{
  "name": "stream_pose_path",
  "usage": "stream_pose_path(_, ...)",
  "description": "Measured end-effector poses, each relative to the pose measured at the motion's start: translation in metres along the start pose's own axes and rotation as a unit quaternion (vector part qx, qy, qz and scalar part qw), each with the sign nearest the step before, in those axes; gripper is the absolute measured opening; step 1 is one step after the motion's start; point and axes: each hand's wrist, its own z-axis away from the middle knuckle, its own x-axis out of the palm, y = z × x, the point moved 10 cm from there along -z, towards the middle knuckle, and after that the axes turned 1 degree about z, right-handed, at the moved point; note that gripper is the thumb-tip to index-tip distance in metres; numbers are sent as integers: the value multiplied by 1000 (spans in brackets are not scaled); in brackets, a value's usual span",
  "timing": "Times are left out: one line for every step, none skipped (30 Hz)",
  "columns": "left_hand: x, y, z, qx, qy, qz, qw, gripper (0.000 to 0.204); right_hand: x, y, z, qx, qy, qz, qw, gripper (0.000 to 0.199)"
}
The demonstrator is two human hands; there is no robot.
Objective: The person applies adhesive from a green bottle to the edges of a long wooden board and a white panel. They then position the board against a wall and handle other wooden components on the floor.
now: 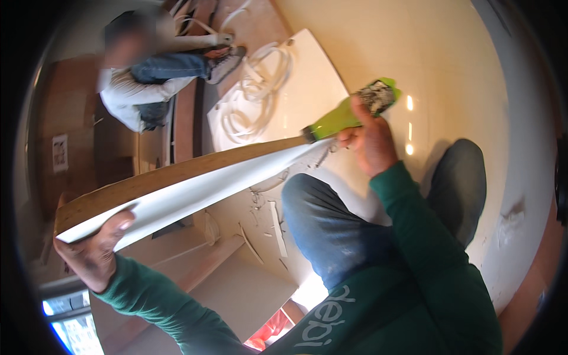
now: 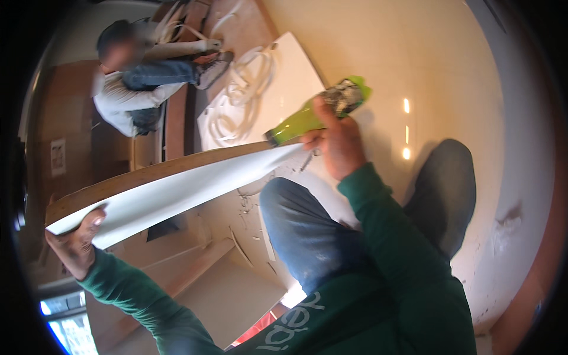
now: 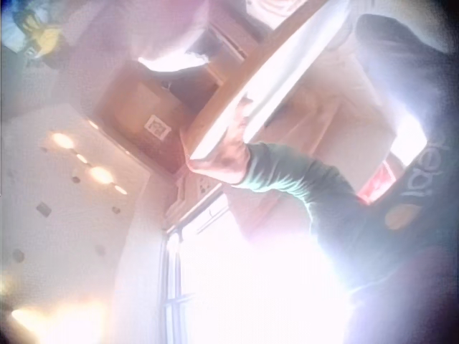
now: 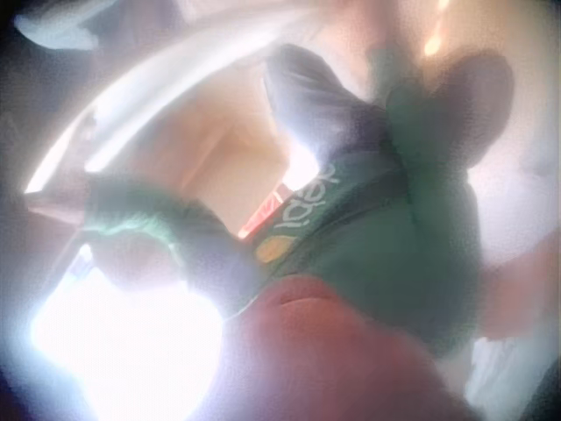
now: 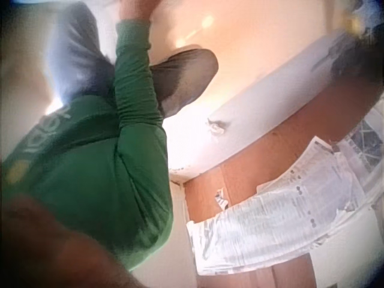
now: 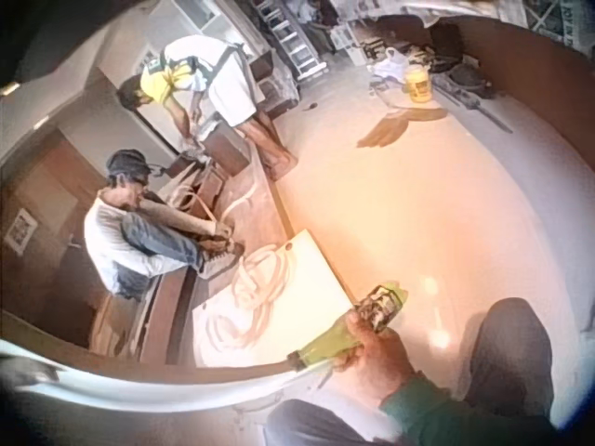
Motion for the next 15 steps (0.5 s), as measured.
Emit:
stream_pose_path(0,8,0,27,4,-27,999,72,-7,-11,-6,-6,25,-7,1000,46)
stream_pose_path(-1,17,3,51,9,-58,997,73,-10,-19,-11,-3,13,-10,1000,45)
stream_pose_path(6,23,1,31,-28,-70,997,74,-14,-28,-15,-2,8,-9,1000,44)
stream_pose_path(6,24,6,34,-33,-84,995,74,-14,-33,-15,4,13,-7,1000,42)
stream_pose_path(4,25,11,36,-34,-101,994,75,-4,-31,-18,30,-8,9,999,42)
stream_pose_path(5,26,15,39,-36,-114,992,76,0,-32,-18,54,-21,26,998,41)
stream_pose_path(5,27,20,39,-38,-123,991,75,3,-30,-19,78,-34,42,995,41)
stream_pose_path(5,29,23,40,-41,-132,990,74,9,-24,-20,102,-58,71,991,42)
stream_pose_path(5,31,27,45,-41,-122,991,70,13,-22,-20,114,-57,102,987,42)
stream_pose_path(6,32,30,50,-40,-112,992,66,20,-18,-19,125,-57,132,982,43)
stream_pose_path(6,32,32,49,-35,-114,992,65,28,-15,-19,135,-56,162,976,43)
stream_pose_path(6,33,33,51,-33,-117,991,63,38,-11,-19,135,-67,160,976,44)
stream_pose_path(6,34,33,53,-31,-119,991,62,47,-8,-21,143,-82,156,974,45)
stream_pose_path(6,34,33,52,-29,-107,992,61,56,-4,-25,150,-97,151,972,45)
stream_pose_path(6,34,32,50,-29,-97,994,60,64,0,-28,159,-112,146,970,45)
